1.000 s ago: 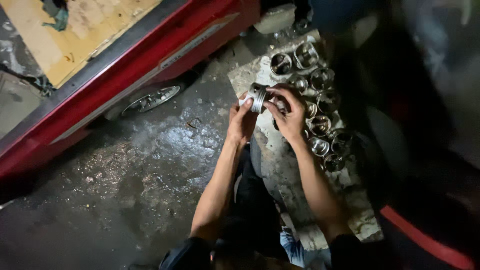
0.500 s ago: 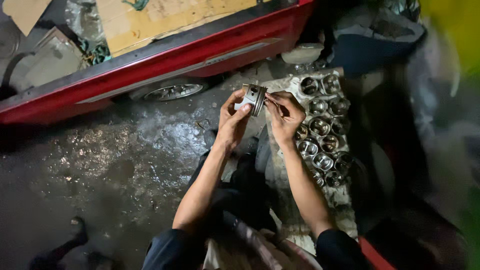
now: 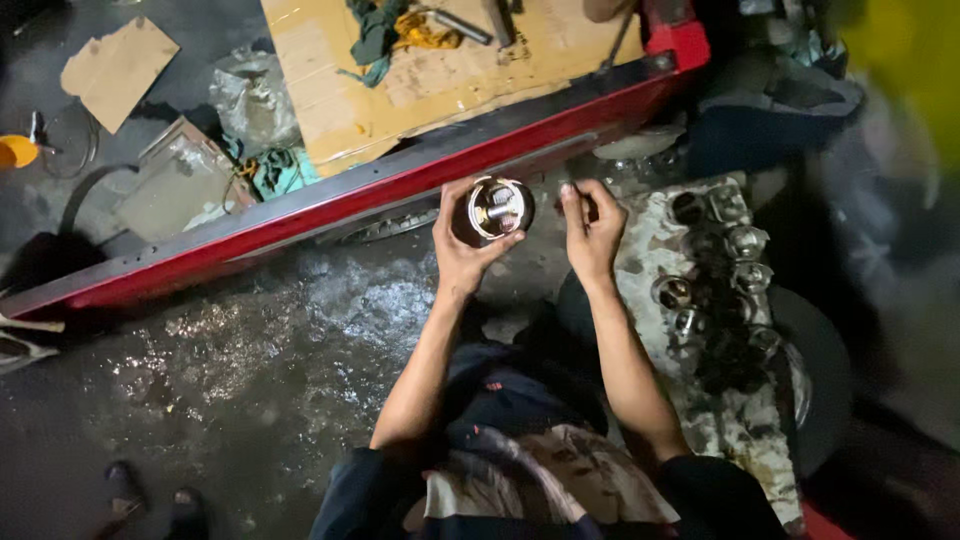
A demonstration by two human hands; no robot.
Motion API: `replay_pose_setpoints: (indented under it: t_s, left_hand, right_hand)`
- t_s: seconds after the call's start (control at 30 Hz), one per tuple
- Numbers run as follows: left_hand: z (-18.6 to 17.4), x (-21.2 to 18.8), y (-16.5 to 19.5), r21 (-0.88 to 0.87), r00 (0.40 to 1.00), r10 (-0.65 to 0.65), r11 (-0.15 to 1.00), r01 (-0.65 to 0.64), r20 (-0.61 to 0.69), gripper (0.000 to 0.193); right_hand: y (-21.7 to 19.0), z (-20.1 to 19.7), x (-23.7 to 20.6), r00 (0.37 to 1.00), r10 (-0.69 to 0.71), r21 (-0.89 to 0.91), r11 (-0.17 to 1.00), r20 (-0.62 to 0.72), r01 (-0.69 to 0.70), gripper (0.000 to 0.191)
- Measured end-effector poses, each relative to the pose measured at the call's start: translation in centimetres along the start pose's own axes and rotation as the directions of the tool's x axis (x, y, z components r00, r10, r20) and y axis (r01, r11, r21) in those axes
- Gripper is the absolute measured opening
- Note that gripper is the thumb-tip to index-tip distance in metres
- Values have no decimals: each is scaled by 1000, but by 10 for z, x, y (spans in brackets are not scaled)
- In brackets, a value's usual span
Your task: The person cleans a metal engine piston by hand, using a metal rod to scrape the interior and a rag to wipe the exterior. The person rotates the piston to access different areas and places it among other similar parts on the floor.
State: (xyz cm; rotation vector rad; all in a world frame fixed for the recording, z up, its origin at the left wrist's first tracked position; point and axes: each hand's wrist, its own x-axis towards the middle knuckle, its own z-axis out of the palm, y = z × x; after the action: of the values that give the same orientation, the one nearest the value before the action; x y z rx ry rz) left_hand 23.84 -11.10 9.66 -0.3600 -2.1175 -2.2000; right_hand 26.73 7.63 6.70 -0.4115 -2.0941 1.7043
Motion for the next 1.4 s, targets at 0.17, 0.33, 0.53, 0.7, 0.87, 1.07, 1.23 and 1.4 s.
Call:
replay_pose_setpoints:
  t_s: [0.17,0.33,0.53,0.7,0.87,1.07,1.23,1.4]
  left_hand:
    - [-26,21,-7,-22,998,64,998,-64,-3,80]
    - [-50,35,-22,-248,993,-116,962,112,-3,82]
    - [-79,54,-51,-319,971,-218,931,178,-96,81]
    - [-96,79,-70,-339,954,-215,931,135,-210,81]
    - [-110,109,-81,-276,922,-207,954,117,-327,77]
    - [-102,142,-95,-521,919,-246,852,54,-308,79]
    - [-83,164,-112,-534,933,-298,832,151,-201,72]
    - [-57,171,-127,-588,921,-390,740,327,20,66]
  right_hand:
    - [-24,33,18,996,-44,103,994,73,36,29]
    - [-7,47,28,988,92,143,984,127,-110,17]
    - [14,66,59,981,42,153,986,191,-72,16]
    - [12,103,113,958,-38,175,984,283,-12,12]
    - [36,146,168,906,20,97,993,423,-67,15]
    - [89,179,205,870,20,-15,1000,493,-14,12]
    - [100,160,208,909,104,-44,995,403,-94,11]
    - [97,107,189,961,179,-94,982,213,-163,13]
